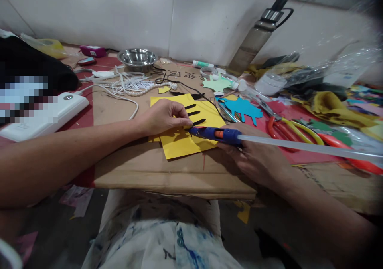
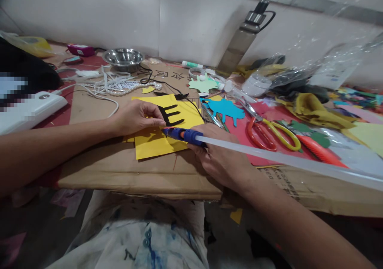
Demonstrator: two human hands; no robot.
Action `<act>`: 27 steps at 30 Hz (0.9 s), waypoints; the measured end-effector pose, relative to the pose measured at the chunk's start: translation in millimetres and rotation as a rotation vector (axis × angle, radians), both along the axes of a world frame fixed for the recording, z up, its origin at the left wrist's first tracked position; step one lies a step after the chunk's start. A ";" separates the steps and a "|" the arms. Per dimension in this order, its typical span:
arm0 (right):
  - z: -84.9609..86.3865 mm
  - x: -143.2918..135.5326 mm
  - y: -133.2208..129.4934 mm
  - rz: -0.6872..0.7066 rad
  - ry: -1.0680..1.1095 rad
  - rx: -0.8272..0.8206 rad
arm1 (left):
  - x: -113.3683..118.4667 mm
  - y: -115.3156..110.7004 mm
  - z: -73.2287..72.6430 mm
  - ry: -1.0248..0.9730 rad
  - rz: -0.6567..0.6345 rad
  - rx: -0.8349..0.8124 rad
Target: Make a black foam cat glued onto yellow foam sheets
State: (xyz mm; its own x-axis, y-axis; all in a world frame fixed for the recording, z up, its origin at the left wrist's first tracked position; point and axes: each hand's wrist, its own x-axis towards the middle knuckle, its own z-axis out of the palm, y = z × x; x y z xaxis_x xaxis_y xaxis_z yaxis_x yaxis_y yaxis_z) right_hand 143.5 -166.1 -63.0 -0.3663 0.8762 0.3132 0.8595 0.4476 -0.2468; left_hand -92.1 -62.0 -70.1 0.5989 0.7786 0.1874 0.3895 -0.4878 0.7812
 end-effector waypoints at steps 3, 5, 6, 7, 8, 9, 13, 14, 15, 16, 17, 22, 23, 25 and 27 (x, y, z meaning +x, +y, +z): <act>2.0 -1.4 -0.9 0.004 -0.005 -0.007 | 0.5 -0.3 0.0 -0.005 0.000 -0.011; 3.3 -1.9 -2.3 0.009 0.000 -0.014 | 0.6 -0.4 -0.2 -0.006 0.001 -0.018; 3.8 -1.8 -3.2 0.010 0.001 -0.018 | 0.7 -0.5 -0.2 -0.007 0.002 -0.021; 4.2 -1.4 -4.2 0.012 0.003 -0.022 | 0.7 -0.7 -0.2 -0.010 0.003 -0.024; 4.4 -0.7 -5.1 0.013 0.005 -0.025 | 0.8 -0.9 0.0 -0.013 0.003 -0.027; 4.6 0.3 -5.9 0.013 0.005 -0.028 | 0.9 -1.2 0.2 -0.015 0.003 -0.029; 5.3 6.0 -6.8 -0.004 0.014 -0.025 | 0.5 -1.9 1.2 -0.010 -0.003 -0.020; 5.6 7.4 -6.5 -0.014 0.006 -0.026 | 0.2 -1.8 1.2 -0.009 -0.005 -0.013; 5.9 8.7 -6.1 -0.024 -0.006 -0.024 | -0.1 -1.6 1.0 -0.008 -0.008 -0.006; 6.1 9.7 -5.8 -0.033 -0.018 -0.020 | -0.4 -1.4 0.7 -0.008 -0.011 -0.002; 6.2 10.5 -5.6 -0.039 -0.029 -0.015 | -0.7 -1.1 0.3 -0.008 -0.013 -0.002; 4.9 11.0 -6.9 -0.022 -0.010 -0.022 | -1.2 -0.8 -0.7 -0.017 -0.017 -0.012; 4.8 10.7 -7.2 -0.022 -0.001 -0.031 | -1.2 -0.9 -0.6 -0.018 -0.017 -0.010; 5.2 10.1 -7.2 -0.032 0.008 -0.033 | -1.2 -1.1 -0.2 -0.017 -0.017 -0.005; 6.3 9.4 -6.8 -0.049 0.009 -0.036 | -1.1 -1.2 0.2 -0.014 -0.020 0.000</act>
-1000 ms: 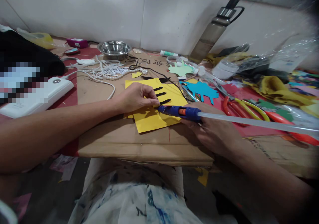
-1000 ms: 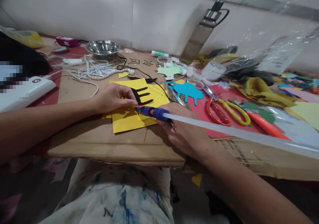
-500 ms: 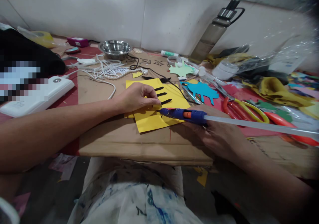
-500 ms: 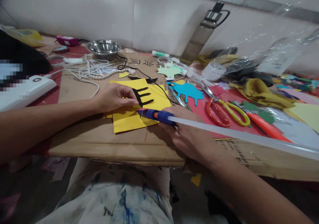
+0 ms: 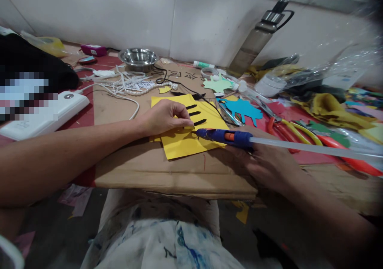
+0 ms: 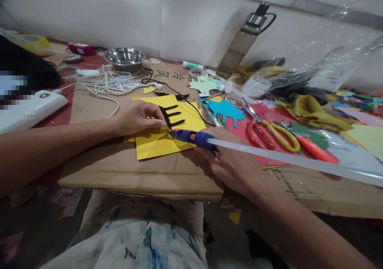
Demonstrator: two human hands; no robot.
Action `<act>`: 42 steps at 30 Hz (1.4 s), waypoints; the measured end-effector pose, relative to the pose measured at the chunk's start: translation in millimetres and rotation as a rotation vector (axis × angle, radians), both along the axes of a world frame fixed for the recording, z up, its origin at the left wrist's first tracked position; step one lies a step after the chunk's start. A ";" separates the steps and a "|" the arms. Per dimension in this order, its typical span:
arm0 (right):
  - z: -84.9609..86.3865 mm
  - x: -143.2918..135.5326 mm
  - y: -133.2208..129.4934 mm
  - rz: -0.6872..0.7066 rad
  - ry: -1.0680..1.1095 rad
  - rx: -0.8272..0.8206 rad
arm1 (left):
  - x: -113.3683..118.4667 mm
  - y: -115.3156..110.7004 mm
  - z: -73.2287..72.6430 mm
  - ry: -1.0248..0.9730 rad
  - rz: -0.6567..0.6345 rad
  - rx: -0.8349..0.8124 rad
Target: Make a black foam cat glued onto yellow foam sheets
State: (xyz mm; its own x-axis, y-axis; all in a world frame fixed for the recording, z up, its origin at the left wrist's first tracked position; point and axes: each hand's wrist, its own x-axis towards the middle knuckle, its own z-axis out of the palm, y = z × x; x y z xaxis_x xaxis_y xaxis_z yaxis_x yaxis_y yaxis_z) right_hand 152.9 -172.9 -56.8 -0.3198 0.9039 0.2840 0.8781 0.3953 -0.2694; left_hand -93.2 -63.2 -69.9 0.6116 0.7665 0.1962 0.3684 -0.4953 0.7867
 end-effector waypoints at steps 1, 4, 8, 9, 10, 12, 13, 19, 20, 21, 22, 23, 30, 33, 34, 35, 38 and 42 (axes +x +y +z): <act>0.6 -0.4 0.2 -0.008 -0.001 -0.005 | 0.1 0.0 0.3 0.001 -0.001 0.002; 1.9 -1.2 0.7 -0.028 0.011 -0.028 | 0.5 -0.6 1.2 0.006 0.004 0.002; 0.6 0.1 1.1 -0.013 0.027 -0.015 | 0.9 -2.2 2.6 0.014 0.011 -0.006; -0.2 0.9 1.2 -0.003 0.029 -0.014 | 0.9 -2.4 2.9 0.014 0.011 -0.007; -1.0 1.7 1.3 0.005 0.033 -0.010 | 1.0 -2.6 3.1 0.014 0.011 -0.010; -2.8 3.2 1.4 0.004 0.033 -0.014 | 1.1 -2.7 3.5 0.014 0.011 -0.013; -3.6 3.8 1.4 -0.004 0.029 -0.012 | 1.1 -2.7 3.7 0.014 0.011 -0.012; -3.5 1.6 -0.4 -0.027 0.000 0.014 | 1.0 -2.4 3.4 0.013 0.010 -0.015; -2.8 0.6 -1.1 -0.021 0.001 0.015 | 1.0 -2.4 3.2 0.012 0.009 -0.021; -2.1 -0.3 -1.8 -0.017 0.003 0.011 | 0.8 -2.3 3.1 0.012 0.007 -0.028; -1.6 -1.2 -2.4 -0.015 0.010 0.002 | 0.7 -2.3 3.0 0.014 0.005 -0.036; -1.3 -2.1 -3.0 -0.014 0.021 -0.008 | 0.4 -2.1 2.8 0.016 0.002 -0.042; -5.3 -4.7 -1.7 0.046 0.026 -0.004 | -2.9 1.6 3.7 0.035 -0.050 -0.076; -7.0 -5.5 -0.6 0.048 0.001 0.034 | -4.8 3.0 7.0 0.061 -0.087 -0.077; -7.4 -5.8 -0.4 0.049 -0.003 0.049 | -5.4 3.4 8.1 0.069 -0.098 -0.078; -7.7 -5.9 -0.2 0.051 -0.006 0.061 | -6.0 3.9 8.9 0.077 -0.109 -0.080; -8.1 -6.5 0.1 0.050 -0.020 0.054 | -7.0 5.5 9.5 0.089 -0.122 -0.078; -7.6 -8.2 1.1 0.041 -0.021 0.024 | -6.4 7.3 7.8 0.068 -0.108 -0.081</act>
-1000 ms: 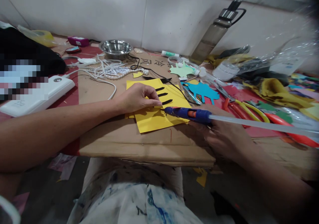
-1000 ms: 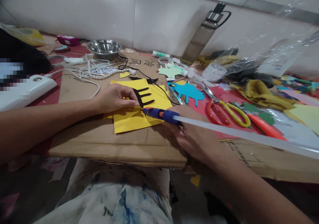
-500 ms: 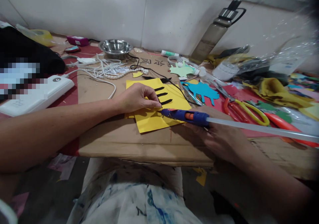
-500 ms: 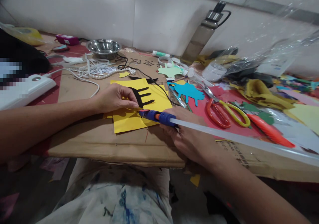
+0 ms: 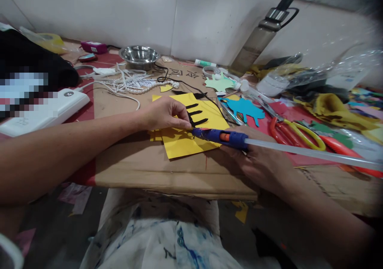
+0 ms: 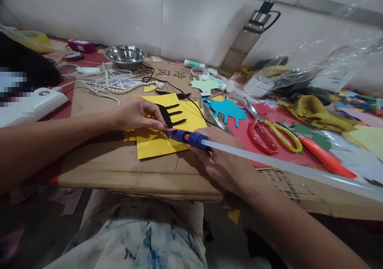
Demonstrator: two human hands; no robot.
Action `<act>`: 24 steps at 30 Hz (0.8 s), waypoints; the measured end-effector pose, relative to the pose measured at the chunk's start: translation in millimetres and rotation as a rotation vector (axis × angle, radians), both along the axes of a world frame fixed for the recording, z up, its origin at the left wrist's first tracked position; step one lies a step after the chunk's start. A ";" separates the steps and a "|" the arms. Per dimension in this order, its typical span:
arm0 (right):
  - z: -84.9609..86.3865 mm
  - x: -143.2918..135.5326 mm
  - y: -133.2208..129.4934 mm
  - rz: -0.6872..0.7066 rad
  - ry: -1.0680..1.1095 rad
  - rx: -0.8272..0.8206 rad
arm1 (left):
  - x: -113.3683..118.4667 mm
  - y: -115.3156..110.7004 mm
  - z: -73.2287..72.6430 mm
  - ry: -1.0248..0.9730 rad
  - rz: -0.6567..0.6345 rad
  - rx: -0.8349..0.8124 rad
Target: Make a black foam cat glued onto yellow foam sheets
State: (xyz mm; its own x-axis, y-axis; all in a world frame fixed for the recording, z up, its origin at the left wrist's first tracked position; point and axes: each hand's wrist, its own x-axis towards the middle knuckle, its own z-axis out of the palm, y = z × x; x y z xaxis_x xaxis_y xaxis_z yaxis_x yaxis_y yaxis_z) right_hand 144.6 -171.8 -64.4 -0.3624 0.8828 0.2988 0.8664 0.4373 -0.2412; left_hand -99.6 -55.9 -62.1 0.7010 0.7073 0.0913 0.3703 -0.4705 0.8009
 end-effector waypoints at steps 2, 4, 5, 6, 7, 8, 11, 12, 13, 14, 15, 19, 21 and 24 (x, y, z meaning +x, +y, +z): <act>0.2 -0.9 0.5 0.001 -0.008 -0.010 | 0.5 0.5 -0.8 -0.008 0.015 -0.010; 0.2 -0.9 0.5 0.005 -0.012 -0.014 | 0.7 0.9 -1.3 -0.011 0.027 -0.016; 0.2 -0.3 0.2 0.009 -0.007 -0.008 | 0.6 1.0 -1.5 -0.012 0.029 -0.016; 0.1 0.6 -0.3 0.013 0.002 0.004 | 0.5 1.0 -1.6 -0.012 0.027 -0.017; 0.2 1.8 -0.9 0.014 0.014 0.017 | 0.3 1.0 -1.7 -0.013 0.022 -0.016; 0.4 3.2 -1.6 0.014 0.024 0.028 | 0.3 0.9 -1.7 -0.014 0.018 -0.016; 1.7 6.9 -3.5 0.006 0.037 0.027 | 0.7 0.1 -1.3 -0.012 0.019 -0.018; 2.2 7.8 -3.8 0.000 0.032 0.023 | 0.9 -0.2 -1.0 -0.011 0.022 -0.018; 2.7 8.3 -4.0 -0.010 0.025 0.020 | 1.2 -0.6 -0.8 -0.010 0.023 -0.016; 3.1 8.7 -4.0 -0.021 0.019 0.018 | 1.4 -1.0 -0.6 -0.011 0.022 -0.011; 3.3 8.9 -3.9 -0.028 0.014 0.016 | 1.4 -1.4 -0.3 -0.013 0.019 -0.005; 3.5 9.3 -4.4 -0.017 0.036 -0.004 | 0.7 -2.7 0.0 0.001 -0.003 0.023; 3.1 10.3 -5.5 -0.002 0.053 -0.013 | -0.1 -2.9 -0.6 0.014 -0.017 0.027; 1.5 12.8 -7.3 0.020 0.064 -0.008 | -1.2 -2.6 -2.7 0.015 -0.040 0.041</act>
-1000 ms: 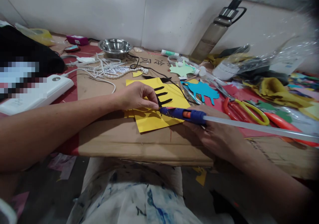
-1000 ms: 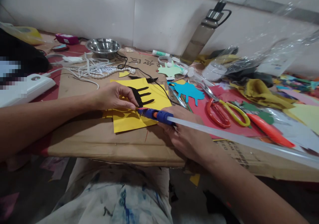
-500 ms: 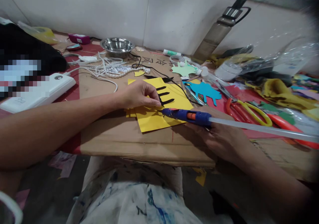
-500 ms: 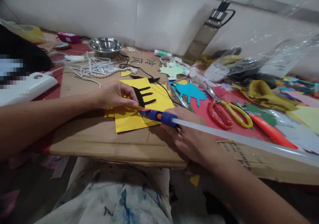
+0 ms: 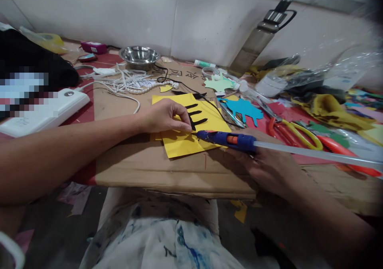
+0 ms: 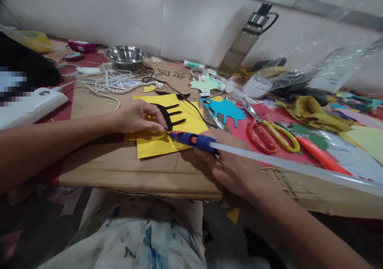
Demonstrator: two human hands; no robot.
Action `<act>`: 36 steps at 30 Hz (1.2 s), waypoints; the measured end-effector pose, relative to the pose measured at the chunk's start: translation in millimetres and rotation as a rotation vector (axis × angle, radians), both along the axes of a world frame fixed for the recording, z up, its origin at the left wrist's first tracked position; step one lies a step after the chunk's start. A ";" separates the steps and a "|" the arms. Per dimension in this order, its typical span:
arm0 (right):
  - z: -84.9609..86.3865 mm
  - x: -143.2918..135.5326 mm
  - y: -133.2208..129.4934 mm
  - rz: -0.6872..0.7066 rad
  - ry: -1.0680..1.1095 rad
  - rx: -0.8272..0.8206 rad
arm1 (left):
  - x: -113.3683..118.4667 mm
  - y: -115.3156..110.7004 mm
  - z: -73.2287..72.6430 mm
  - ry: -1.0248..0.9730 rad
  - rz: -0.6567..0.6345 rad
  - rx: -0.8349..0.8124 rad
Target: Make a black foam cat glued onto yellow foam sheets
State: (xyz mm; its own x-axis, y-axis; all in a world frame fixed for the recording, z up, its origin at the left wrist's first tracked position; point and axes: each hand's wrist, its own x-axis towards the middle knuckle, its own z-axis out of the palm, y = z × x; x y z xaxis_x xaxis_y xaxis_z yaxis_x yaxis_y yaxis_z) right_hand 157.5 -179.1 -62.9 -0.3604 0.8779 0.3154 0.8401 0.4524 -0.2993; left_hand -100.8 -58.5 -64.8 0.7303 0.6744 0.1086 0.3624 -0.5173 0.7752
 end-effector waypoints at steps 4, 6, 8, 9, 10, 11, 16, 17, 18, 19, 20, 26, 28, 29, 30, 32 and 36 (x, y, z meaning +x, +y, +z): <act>-3.5 2.2 -0.7 0.016 -0.011 0.008 | -1.1 0.8 -3.1 -0.013 -0.043 0.064; -4.8 2.2 -0.6 0.016 -0.022 0.037 | -1.4 0.8 -3.7 -0.016 -0.069 0.115; -5.4 2.1 -0.6 0.012 -0.045 0.065 | -1.5 0.2 -3.4 -0.010 -0.091 0.171; -5.5 2.2 -0.8 0.016 -0.053 0.076 | -1.4 -0.2 -3.0 -0.006 -0.101 0.199; -5.5 2.4 -1.0 0.023 -0.055 0.085 | -1.3 -0.7 -2.5 -0.003 -0.113 0.227; -5.6 2.8 -1.2 0.027 -0.055 0.090 | -1.1 -1.2 -1.9 -0.001 -0.126 0.253; -6.8 4.3 -2.2 0.041 -0.040 0.055 | 0.0 -4.0 0.2 0.005 -0.116 0.320; -7.0 4.3 -2.2 0.041 -0.037 0.051 | 0.3 -4.3 0.3 0.008 -0.098 0.318; -7.1 4.0 -2.1 0.039 -0.035 0.046 | 0.8 -4.6 0.3 0.010 -0.082 0.312; -7.0 3.6 -1.9 0.032 -0.033 0.041 | 1.3 -4.8 0.4 0.011 -0.071 0.302; -6.7 3.0 -1.7 0.025 -0.032 0.036 | 2.0 -5.0 0.4 0.010 -0.067 0.290; -2.6 -0.2 -1.6 0.014 -0.052 0.068 | 6.4 -7.5 3.2 0.011 -0.080 0.237; -1.1 -1.1 -2.1 0.013 -0.055 0.053 | 7.1 -8.4 5.2 0.032 -0.066 0.236; -0.5 -1.6 -2.5 0.009 -0.056 0.039 | 7.4 -8.6 6.2 0.044 -0.057 0.235; 0.1 -2.2 -2.8 0.004 -0.060 0.025 | 7.7 -8.5 7.1 0.057 -0.049 0.232; 0.8 -3.5 -3.2 -0.014 -0.084 0.001 | 8.0 -7.6 8.5 0.083 -0.035 0.215; 0.7 -5.7 -3.2 -0.029 -0.068 0.004 | 8.4 -4.0 9.7 0.111 -0.028 0.183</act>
State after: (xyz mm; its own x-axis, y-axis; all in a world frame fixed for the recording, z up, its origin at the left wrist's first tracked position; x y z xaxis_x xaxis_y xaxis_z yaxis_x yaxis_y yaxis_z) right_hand 151.8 -182.2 -62.2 -0.3556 0.8869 0.2948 0.8712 0.4288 -0.2391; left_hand -92.4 -62.5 -55.0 0.7630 0.6300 0.1449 0.4239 -0.6568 0.6237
